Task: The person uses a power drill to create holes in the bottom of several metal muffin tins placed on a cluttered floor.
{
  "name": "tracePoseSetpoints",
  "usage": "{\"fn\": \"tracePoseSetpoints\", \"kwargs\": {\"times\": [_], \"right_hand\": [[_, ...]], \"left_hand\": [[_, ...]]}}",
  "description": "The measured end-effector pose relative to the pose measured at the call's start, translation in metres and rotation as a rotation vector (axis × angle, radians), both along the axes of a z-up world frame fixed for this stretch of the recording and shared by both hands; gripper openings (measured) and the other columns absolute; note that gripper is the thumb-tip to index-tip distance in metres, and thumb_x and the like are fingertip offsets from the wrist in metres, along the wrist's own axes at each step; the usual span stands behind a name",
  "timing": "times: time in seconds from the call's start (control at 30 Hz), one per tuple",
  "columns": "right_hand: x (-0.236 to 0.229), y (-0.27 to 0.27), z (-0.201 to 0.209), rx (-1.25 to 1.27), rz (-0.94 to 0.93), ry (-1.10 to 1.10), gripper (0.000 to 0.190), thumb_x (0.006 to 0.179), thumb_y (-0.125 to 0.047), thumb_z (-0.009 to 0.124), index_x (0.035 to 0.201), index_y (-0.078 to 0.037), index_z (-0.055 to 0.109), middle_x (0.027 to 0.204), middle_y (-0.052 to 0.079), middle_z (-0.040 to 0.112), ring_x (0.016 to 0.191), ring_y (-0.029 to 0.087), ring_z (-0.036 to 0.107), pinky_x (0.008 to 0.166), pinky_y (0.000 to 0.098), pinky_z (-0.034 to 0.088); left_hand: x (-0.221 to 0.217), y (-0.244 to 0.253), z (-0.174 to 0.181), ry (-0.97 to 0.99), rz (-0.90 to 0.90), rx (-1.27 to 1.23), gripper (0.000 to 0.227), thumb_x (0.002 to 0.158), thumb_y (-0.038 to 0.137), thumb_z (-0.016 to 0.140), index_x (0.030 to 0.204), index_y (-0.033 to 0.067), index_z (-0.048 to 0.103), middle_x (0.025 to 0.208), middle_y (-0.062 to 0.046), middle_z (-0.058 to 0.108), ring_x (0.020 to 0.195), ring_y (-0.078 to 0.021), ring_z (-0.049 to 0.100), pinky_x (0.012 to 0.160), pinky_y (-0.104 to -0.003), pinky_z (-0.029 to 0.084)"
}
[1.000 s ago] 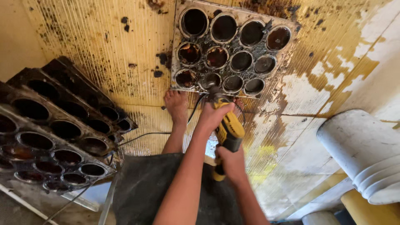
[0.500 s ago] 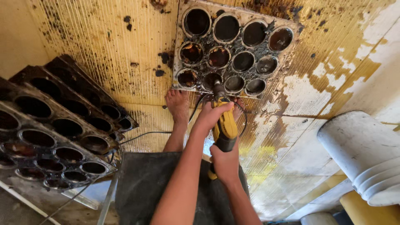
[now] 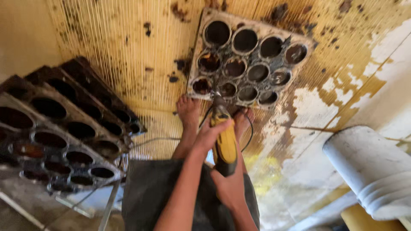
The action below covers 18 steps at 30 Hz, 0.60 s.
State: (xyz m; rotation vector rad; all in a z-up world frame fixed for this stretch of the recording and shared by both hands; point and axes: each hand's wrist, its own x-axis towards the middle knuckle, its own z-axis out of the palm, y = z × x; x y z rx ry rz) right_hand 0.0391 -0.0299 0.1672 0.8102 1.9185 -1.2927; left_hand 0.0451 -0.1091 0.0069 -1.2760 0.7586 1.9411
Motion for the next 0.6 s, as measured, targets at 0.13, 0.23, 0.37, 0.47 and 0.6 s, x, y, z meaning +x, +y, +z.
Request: {"fn": "tracePoseSetpoints", "kwargs": {"times": [0.13, 0.23, 0.37, 0.47, 0.6], "right_hand": [[-0.022, -0.015, -0.031, -0.047, 0.016, -0.181, 0.090, 0.068, -0.004, 0.064, 0.154, -0.006, 0.037, 0.129, 0.010, 0.061, 0.114, 0.022, 0.061, 0.098, 0.0327, 0.049], [-0.018, -0.028, -0.036, 0.002, 0.046, -0.142, 0.087, 0.071, -0.005, 0.066, 0.153, -0.005, 0.039, 0.131, 0.011, 0.062, 0.119, 0.022, 0.061, 0.103, 0.0320, 0.047], [-0.006, -0.046, -0.026, 0.170, 0.085, -0.313, 0.098, 0.070, -0.007, 0.074, 0.155, -0.008, 0.025, 0.132, 0.008, 0.056, 0.119, 0.020, 0.059, 0.101, 0.0318, 0.044], [-0.016, -0.035, -0.037, -0.092, 0.015, -0.087, 0.089, 0.069, 0.000, 0.068, 0.152, -0.004, 0.035, 0.133, 0.012, 0.060, 0.124, 0.023, 0.058, 0.105, 0.0339, 0.043], [-0.021, -0.020, -0.047, 0.014, -0.055, -0.366, 0.079, 0.076, -0.001, 0.067, 0.151, -0.003, 0.045, 0.112, 0.020, 0.062, 0.092, 0.031, 0.061, 0.082, 0.0424, 0.052]], "left_hand": [[0.002, -0.034, -0.017, 0.331, -0.504, -0.811, 0.066, 0.090, 0.024, 0.088, 0.139, -0.0085, 0.059, 0.142, -0.035, 0.040, 0.137, -0.0438, 0.038, 0.106, -0.050, 0.030], [-0.008, -0.042, -0.043, 0.305, -0.764, -0.924, 0.082, 0.086, 0.042, 0.091, 0.141, -0.0048, 0.051, 0.149, -0.027, 0.044, 0.138, -0.0388, 0.035, 0.114, -0.045, 0.024], [0.005, -0.044, -0.027, -0.095, -0.095, 0.026, 0.086, 0.074, 0.044, 0.082, 0.142, -0.0041, 0.059, 0.142, -0.024, 0.058, 0.130, -0.0340, 0.054, 0.110, -0.044, 0.039], [-0.022, -0.049, -0.025, 0.001, -0.270, -0.233, 0.088, 0.074, 0.044, 0.080, 0.148, 0.0111, 0.045, 0.149, -0.009, 0.051, 0.138, -0.0228, 0.045, 0.113, -0.037, 0.032], [-0.047, -0.048, -0.023, 0.002, -0.773, -0.498, 0.089, 0.077, 0.058, 0.079, 0.142, 0.0021, 0.053, 0.146, -0.021, 0.051, 0.138, -0.0334, 0.043, 0.115, -0.043, 0.029]]}}
